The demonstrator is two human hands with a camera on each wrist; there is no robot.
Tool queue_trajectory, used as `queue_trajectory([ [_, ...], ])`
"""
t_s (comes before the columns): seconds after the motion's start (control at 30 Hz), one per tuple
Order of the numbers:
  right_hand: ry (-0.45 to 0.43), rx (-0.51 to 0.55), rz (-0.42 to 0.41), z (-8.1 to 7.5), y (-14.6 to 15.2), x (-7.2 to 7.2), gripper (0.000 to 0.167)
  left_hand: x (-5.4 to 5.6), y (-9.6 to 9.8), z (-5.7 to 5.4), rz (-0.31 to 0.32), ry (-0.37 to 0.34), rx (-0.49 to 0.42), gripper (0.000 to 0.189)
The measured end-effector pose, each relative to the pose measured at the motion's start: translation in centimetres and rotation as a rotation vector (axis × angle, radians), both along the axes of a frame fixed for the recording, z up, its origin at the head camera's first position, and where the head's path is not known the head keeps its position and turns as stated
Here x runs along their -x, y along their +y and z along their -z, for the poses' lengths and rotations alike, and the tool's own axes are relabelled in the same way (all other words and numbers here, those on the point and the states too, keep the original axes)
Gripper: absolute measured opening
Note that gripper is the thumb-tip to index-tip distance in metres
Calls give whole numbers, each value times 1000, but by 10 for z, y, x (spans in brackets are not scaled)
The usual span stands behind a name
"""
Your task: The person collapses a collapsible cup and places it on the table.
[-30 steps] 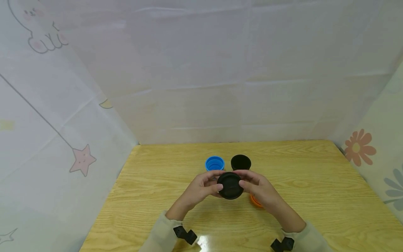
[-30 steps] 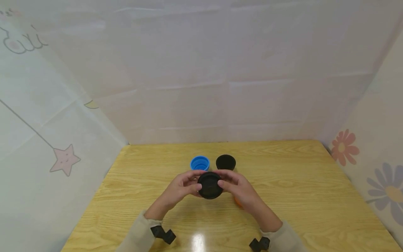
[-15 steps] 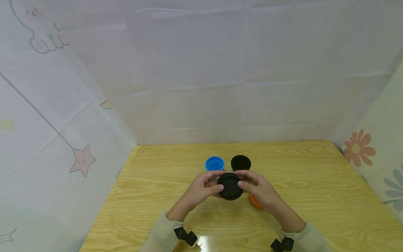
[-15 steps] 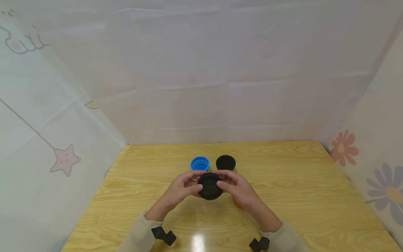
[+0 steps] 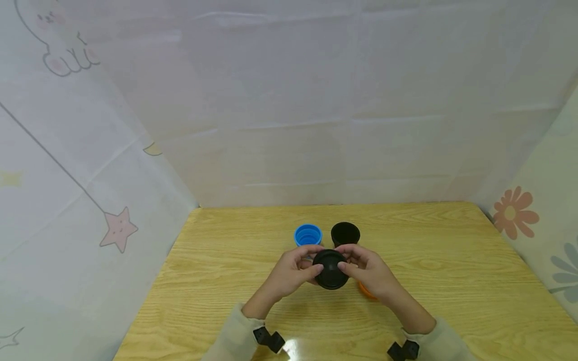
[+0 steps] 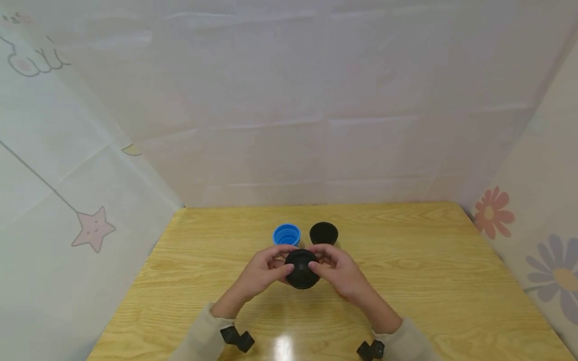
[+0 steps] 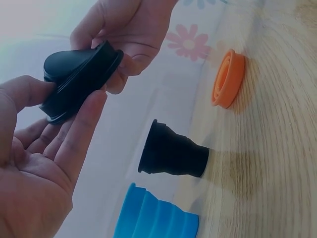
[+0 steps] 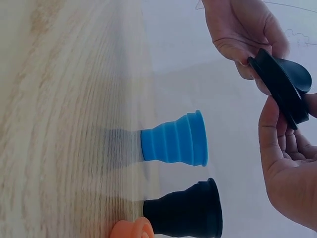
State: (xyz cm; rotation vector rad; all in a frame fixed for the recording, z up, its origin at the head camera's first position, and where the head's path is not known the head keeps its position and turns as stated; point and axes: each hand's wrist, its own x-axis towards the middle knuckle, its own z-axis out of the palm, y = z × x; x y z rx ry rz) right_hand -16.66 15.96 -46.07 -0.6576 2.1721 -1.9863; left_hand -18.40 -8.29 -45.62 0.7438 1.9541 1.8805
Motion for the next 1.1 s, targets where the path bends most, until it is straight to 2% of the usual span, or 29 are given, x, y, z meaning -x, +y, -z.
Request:
queue_trajectory([
  [0.13,64,-44,51,1,-2,0,29,-1,1,0,-41,5,18,41],
  [0.33,97,-68,97,1,-3,0,26,-1,3,2,-75,35,19,37],
  [0.6,82,-98,139,1,-3,0,26,0,7,3,-113,18,51,35],
  [1.1,79,-98,155,2,-7,1,24,-2,11,0,-164,0,88,34],
])
